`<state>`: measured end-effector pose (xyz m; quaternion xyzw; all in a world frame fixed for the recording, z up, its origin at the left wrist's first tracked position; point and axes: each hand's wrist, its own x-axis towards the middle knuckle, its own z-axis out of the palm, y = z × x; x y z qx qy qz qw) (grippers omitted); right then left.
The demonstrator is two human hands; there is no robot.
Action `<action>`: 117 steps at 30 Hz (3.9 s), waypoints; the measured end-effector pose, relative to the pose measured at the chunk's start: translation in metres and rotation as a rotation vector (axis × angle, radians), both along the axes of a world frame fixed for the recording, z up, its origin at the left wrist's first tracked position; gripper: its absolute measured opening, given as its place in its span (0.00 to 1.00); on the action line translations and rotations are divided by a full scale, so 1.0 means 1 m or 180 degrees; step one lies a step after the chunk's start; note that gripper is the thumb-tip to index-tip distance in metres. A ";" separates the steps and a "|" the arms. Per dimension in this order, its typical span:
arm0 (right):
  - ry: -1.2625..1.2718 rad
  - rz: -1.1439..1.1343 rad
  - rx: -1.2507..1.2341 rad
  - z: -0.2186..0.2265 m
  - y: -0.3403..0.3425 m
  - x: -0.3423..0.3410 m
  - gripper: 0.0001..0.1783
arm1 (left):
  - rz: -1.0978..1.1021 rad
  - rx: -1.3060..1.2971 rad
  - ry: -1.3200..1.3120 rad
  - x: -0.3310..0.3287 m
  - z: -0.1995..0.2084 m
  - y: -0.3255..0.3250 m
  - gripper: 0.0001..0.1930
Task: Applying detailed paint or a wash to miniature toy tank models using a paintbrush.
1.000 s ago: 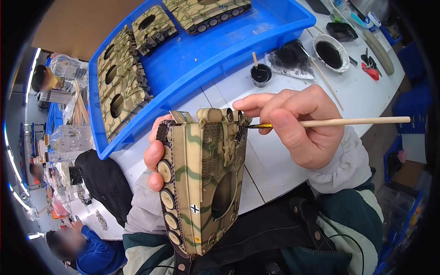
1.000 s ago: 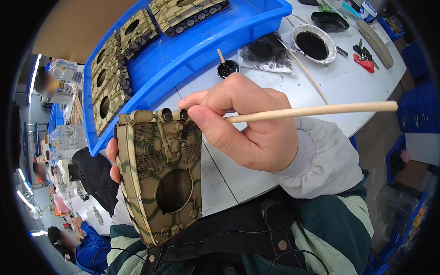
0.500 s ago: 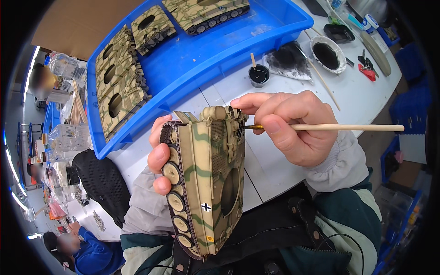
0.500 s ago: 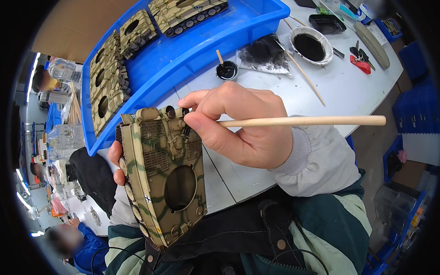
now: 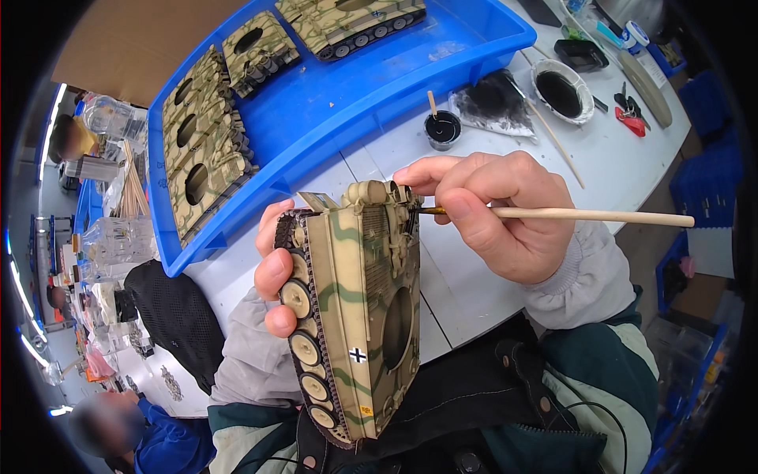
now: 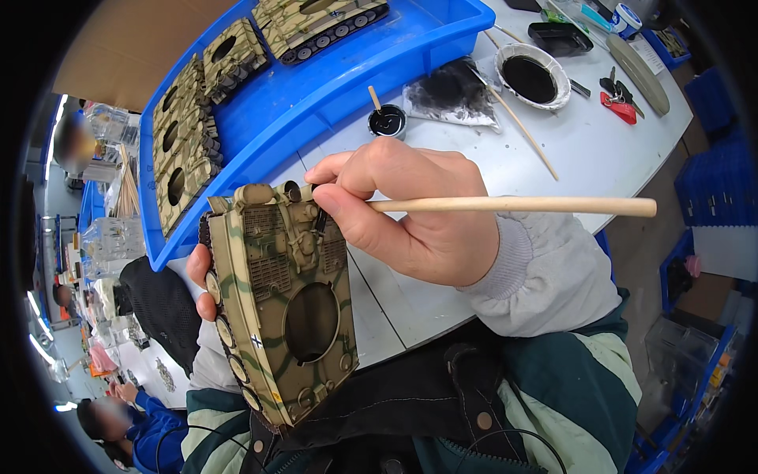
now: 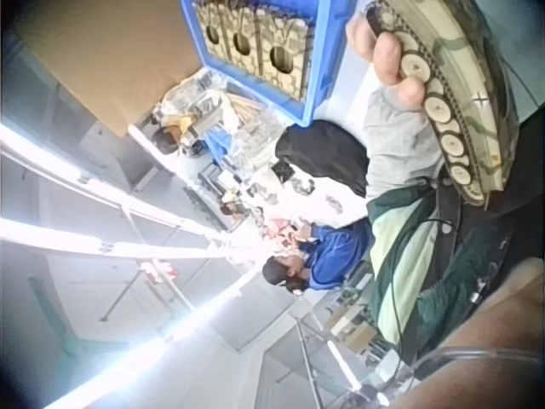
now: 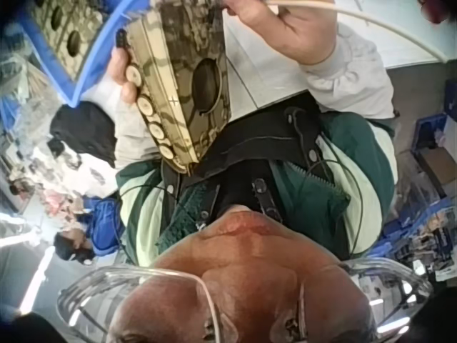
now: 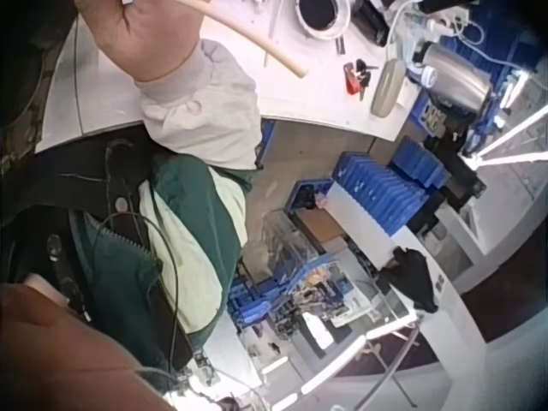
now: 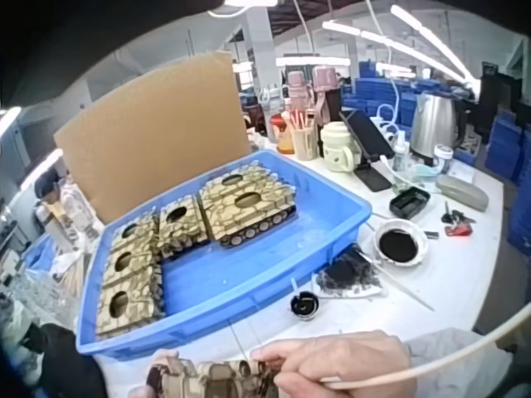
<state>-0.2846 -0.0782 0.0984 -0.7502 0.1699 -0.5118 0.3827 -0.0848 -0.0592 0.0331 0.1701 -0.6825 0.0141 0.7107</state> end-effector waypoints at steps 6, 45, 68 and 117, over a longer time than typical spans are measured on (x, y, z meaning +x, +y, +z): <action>-0.0465 -0.0367 -0.0052 -0.006 0.000 0.009 0.05 | -0.0185 -0.0390 0.0172 -0.003 0.006 -0.010 0.27; -0.0209 -0.0303 -0.0046 -0.006 0.001 0.008 0.04 | -0.0139 -0.0040 -0.0195 0.007 0.000 -0.006 0.28; -0.0484 -0.0500 -0.0107 -0.009 0.000 0.011 0.06 | -0.0042 -0.0382 0.0154 -0.009 0.008 -0.010 0.28; -0.0889 -0.0350 -0.0001 -0.006 0.002 0.011 0.05 | -0.3767 0.2797 0.2991 0.019 0.020 -0.012 0.32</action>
